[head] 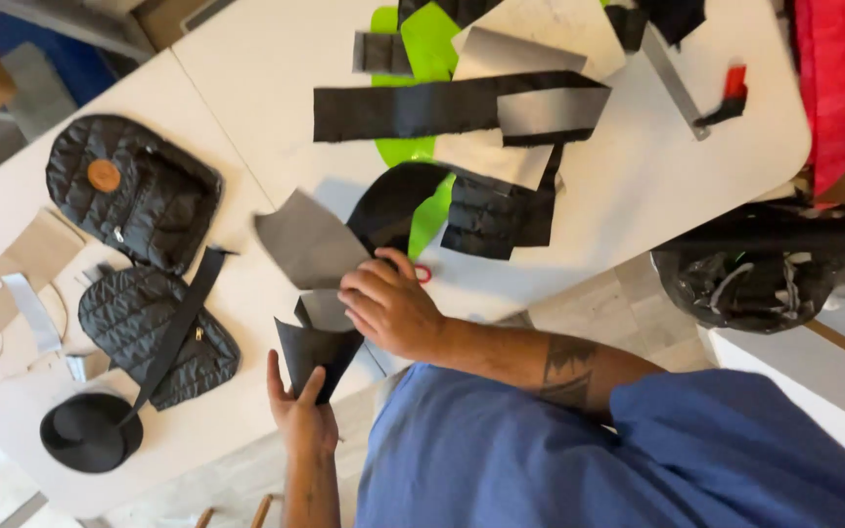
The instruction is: Cutting fabric components and sewing them together to assemble the main body of a bag.
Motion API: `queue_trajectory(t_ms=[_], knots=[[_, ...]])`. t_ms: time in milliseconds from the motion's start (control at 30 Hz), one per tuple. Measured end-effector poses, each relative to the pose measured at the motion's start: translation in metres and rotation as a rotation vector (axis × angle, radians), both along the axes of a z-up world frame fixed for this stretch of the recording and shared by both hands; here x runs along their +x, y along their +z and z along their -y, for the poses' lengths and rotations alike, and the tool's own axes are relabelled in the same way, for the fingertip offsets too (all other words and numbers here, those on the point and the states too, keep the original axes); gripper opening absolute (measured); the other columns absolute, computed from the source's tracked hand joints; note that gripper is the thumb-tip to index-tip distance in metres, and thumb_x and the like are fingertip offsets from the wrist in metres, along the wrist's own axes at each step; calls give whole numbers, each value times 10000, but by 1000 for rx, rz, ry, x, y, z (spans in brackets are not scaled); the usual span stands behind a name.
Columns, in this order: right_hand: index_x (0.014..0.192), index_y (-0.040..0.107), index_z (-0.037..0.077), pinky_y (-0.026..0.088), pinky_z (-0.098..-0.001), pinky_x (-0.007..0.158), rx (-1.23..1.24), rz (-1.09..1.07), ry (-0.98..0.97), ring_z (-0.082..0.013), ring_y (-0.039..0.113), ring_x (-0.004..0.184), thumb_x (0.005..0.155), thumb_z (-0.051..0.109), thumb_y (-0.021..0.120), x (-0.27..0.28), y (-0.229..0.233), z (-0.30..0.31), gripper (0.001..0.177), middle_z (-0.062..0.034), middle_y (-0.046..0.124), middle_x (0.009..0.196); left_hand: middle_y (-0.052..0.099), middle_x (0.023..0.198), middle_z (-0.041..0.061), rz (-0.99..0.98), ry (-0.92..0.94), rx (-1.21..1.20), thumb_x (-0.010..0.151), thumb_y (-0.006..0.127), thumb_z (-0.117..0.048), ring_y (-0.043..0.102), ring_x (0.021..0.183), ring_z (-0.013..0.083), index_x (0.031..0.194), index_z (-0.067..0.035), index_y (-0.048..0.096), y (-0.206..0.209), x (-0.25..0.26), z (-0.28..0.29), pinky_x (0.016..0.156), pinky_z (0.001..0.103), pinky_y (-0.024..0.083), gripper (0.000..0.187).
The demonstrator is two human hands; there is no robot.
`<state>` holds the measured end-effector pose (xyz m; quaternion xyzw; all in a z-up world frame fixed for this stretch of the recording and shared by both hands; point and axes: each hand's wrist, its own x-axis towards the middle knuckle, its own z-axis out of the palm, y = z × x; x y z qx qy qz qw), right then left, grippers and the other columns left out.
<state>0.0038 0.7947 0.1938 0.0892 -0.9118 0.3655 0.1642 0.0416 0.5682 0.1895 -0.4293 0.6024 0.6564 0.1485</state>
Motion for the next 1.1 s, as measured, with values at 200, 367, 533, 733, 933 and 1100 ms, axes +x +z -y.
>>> queue_trajectory(t_ms=[200, 367, 533, 733, 933, 1100], knots=[[1068, 659, -46, 513, -454, 817, -544, -55, 369, -339, 609, 921, 1035, 39, 584, 29, 44, 6, 118, -168, 616, 1089, 634, 1239, 177, -192, 151, -21, 742, 507, 153, 647, 1056, 245, 1550, -170, 434, -8, 1, -7, 890, 373, 564, 873], [954, 744, 0, 586, -381, 711, -939, 105, 466, -279, 676, 785, 919, -9, 734, 40, 69, 2, 37, -125, 693, 993, 399, 1591, 126, -592, -186, -379, 896, 720, 157, 616, 1216, 270, 1606, -141, 335, -34, 2, 23, 1069, 433, 531, 862], [878, 754, -15, 549, -363, 700, -1217, 298, 396, -242, 644, 760, 827, 7, 831, 33, 63, 9, 95, -151, 699, 905, 755, 1051, 139, -555, -325, -69, 871, 785, 10, 721, 1002, 196, 1161, -51, 744, -61, -8, 13, 932, 316, 575, 299], [897, 738, -19, 587, -315, 759, -951, 342, -174, -172, 691, 830, 854, -47, 764, 32, -11, 13, 57, -123, 736, 935, 705, 1202, 207, -466, -215, 763, 1005, 561, -440, 683, 1090, 314, 1324, -33, 651, -76, 35, -19, 965, 507, 538, 524], [888, 736, 28, 567, -379, 744, -687, 265, -124, -300, 699, 872, 810, -30, 778, 38, -35, 9, 105, -123, 747, 942, 642, 775, 40, -419, -529, 307, 798, 890, -227, 578, 727, 149, 936, -3, 752, -137, 94, -14, 696, 364, 547, 297], [1115, 710, -4, 526, -508, 895, -541, 260, -19, -431, 668, 1017, 876, 128, 784, 15, -58, -67, 283, -219, 721, 1069, 592, 612, -21, -255, -365, -30, 842, 833, -55, 500, 575, 73, 720, -64, 687, -26, 41, -47, 564, 217, 423, 191]])
